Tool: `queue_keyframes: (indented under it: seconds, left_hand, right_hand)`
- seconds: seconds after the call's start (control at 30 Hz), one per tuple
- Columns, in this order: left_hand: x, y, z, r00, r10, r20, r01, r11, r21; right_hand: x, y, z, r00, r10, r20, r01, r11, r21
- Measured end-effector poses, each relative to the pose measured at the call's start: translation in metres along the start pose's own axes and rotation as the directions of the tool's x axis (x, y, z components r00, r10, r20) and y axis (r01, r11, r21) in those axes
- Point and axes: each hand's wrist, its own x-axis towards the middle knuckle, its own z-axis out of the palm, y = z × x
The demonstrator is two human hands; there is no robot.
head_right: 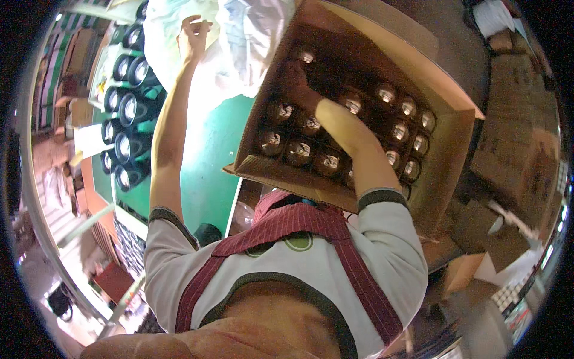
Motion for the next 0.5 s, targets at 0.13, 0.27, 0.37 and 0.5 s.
queue_keyframes:
  seconds: [0.13, 0.27, 0.37, 0.5]
  left_hand:
    - [-0.027, 0.036, -0.036, 0.987, -0.082, 0.136, 0.131, 0.907, -0.400]
    - [-0.110, 0.113, -0.108, 0.939, -0.266, 0.219, 0.344, 0.745, -0.571]
    - [-0.165, 0.142, -0.151, 0.906, -0.369, 0.209, 0.394, 0.551, -0.735]
    - [-0.218, 0.184, -0.190, 0.874, -0.389, 0.291, 0.404, 0.248, -0.881]
  right_hand:
    - [-0.014, 0.032, 0.035, 0.955, -0.099, -0.281, 0.100, 0.995, -0.011]
    - [-0.032, 0.035, -0.016, 0.920, -0.226, -0.319, 0.258, 0.964, 0.062]
    - [-0.067, 0.034, -0.104, 0.965, 0.054, -0.255, 0.016, 0.964, 0.264]
    - [-0.158, 0.035, -0.209, 0.828, 0.509, -0.235, -0.101, 0.547, 0.831]
